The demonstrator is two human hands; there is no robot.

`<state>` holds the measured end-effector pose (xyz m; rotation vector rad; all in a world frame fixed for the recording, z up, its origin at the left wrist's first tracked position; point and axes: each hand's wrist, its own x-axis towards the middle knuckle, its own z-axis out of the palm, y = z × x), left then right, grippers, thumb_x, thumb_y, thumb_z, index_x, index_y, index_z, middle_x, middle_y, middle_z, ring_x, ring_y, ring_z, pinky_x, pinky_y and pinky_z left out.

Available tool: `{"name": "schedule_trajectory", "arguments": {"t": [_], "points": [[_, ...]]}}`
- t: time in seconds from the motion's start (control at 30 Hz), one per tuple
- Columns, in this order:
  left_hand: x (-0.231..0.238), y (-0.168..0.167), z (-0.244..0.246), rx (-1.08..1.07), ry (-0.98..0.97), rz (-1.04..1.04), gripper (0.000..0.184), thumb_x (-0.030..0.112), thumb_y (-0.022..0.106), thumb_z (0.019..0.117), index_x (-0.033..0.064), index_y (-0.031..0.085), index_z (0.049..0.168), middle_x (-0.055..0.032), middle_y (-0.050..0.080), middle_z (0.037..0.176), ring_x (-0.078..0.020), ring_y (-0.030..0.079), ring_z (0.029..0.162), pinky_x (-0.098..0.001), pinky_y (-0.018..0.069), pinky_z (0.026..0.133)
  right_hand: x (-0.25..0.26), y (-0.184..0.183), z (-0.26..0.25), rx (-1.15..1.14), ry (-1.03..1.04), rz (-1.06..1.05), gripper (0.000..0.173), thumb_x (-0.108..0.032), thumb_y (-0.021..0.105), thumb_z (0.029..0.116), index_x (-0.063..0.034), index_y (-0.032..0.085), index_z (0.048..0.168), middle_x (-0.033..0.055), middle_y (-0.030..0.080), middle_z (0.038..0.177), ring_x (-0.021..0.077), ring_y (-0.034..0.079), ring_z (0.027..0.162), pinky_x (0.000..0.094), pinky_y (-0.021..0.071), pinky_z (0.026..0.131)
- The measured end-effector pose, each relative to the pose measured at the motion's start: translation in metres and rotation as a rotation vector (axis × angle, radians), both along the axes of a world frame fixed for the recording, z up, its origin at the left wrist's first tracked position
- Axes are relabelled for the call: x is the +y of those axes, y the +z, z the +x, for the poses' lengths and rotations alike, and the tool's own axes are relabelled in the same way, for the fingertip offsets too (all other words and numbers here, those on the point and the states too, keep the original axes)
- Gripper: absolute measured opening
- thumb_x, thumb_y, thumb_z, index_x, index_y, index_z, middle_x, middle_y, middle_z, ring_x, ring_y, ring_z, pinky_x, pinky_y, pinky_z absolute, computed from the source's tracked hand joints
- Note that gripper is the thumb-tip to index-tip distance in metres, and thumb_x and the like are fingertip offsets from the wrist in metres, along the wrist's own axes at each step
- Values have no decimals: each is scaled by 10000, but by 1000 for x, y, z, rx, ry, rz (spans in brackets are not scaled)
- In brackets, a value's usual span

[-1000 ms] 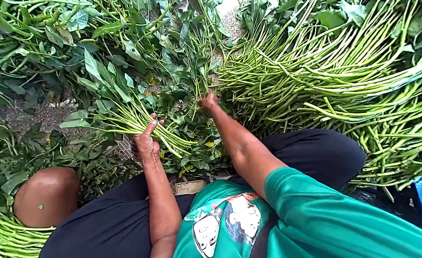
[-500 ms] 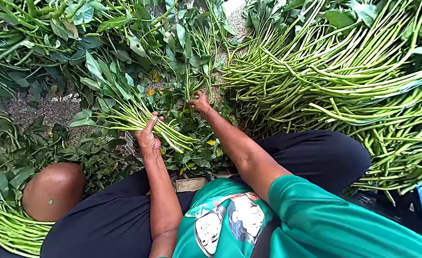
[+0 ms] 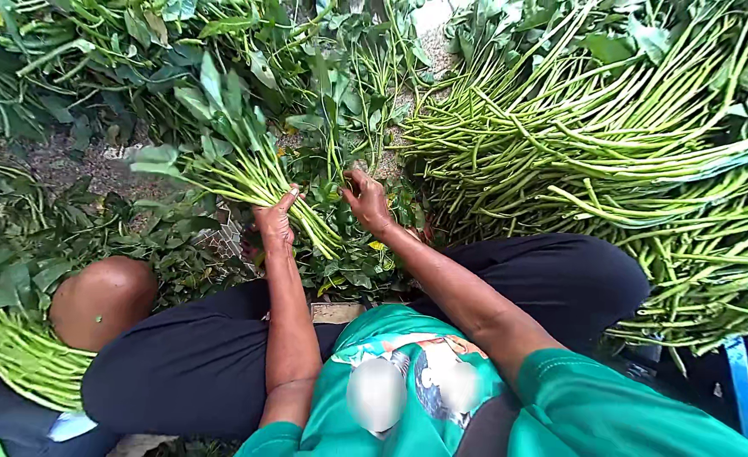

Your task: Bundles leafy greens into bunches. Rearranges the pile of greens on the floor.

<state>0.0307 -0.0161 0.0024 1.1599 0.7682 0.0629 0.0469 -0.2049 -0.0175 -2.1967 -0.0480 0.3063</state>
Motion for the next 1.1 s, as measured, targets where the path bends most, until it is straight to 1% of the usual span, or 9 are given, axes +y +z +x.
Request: {"name": "schedule_trajectory", "arguments": {"t": [0.13, 0.23, 0.4, 0.53, 0.6, 0.67, 0.83, 0.93, 1.1], "points": [[-9, -5, -5, 49, -71, 28, 528, -147, 736, 826, -69, 493, 1288, -156, 730, 1001, -229, 734, 843, -377, 630, 803, 6, 9, -38, -14, 128, -56, 353, -54, 651, 942, 43, 660, 1281, 235, 710, 1169, 385, 707, 1033, 553, 556, 932], [-18, -13, -11, 75, -154, 78, 539, -132, 774, 794, -75, 518, 1265, -143, 724, 1011, -188, 724, 880, -349, 617, 835, 9, 5, -61, -94, 204, -66, 299, -69, 667, 948, 43, 692, 1224, 233, 723, 1127, 392, 721, 1021, 550, 580, 900], [-27, -16, -13, 222, -260, 206, 736, -77, 853, 726, -60, 485, 1363, -185, 638, 1236, -175, 648, 1090, -335, 555, 956, -1, -6, -64, -203, 278, -83, 251, -70, 666, 960, 13, 725, 1190, 217, 730, 1121, 388, 708, 1072, 526, 565, 943], [-25, -21, -16, 294, -280, 170, 635, -79, 818, 753, -49, 525, 1316, -181, 651, 1185, -195, 665, 1018, -362, 582, 881, -11, -14, -60, -140, 291, -29, 255, -98, 674, 960, -27, 741, 1195, 211, 725, 1085, 394, 692, 1038, 562, 531, 918], [-27, -21, -16, 318, -301, 175, 632, -93, 808, 749, -47, 529, 1314, -184, 647, 1191, -194, 659, 1023, -360, 577, 884, -10, -10, -57, 115, 241, 50, 335, -148, 642, 1000, -11, 666, 1305, 202, 706, 1091, 351, 679, 1026, 548, 518, 956], [-33, -24, -16, 322, -325, 189, 651, -122, 798, 736, -57, 519, 1320, -194, 640, 1199, -200, 652, 1032, -356, 569, 892, -5, -8, -52, 290, 134, 132, 406, -220, 620, 1028, 11, 600, 1361, 202, 705, 1021, 318, 690, 923, 497, 549, 903], [-45, -25, -15, 309, -303, 156, 638, -126, 801, 734, -56, 525, 1304, -189, 660, 1138, -199, 685, 951, -359, 602, 828, 3, -11, -45, 224, 26, 141, 329, -185, 631, 1024, 79, 643, 1221, 240, 710, 1070, 339, 706, 994, 489, 551, 953], [-32, -21, -10, 231, -229, 176, 636, -120, 799, 746, -60, 521, 1316, -183, 659, 1170, -198, 677, 1003, -360, 596, 868, -6, -3, -57, 74, 267, 97, 204, -72, 613, 1003, 89, 684, 1106, 248, 702, 1078, 374, 703, 1034, 519, 553, 970], [3, -10, -5, 129, -175, 222, 673, -103, 835, 724, -57, 513, 1313, -165, 674, 1156, -184, 695, 1006, -355, 610, 877, -32, 13, -60, 481, 664, -281, 208, -86, 671, 975, 48, 709, 1129, 281, 679, 1178, 470, 641, 1158, 657, 491, 993]]}}
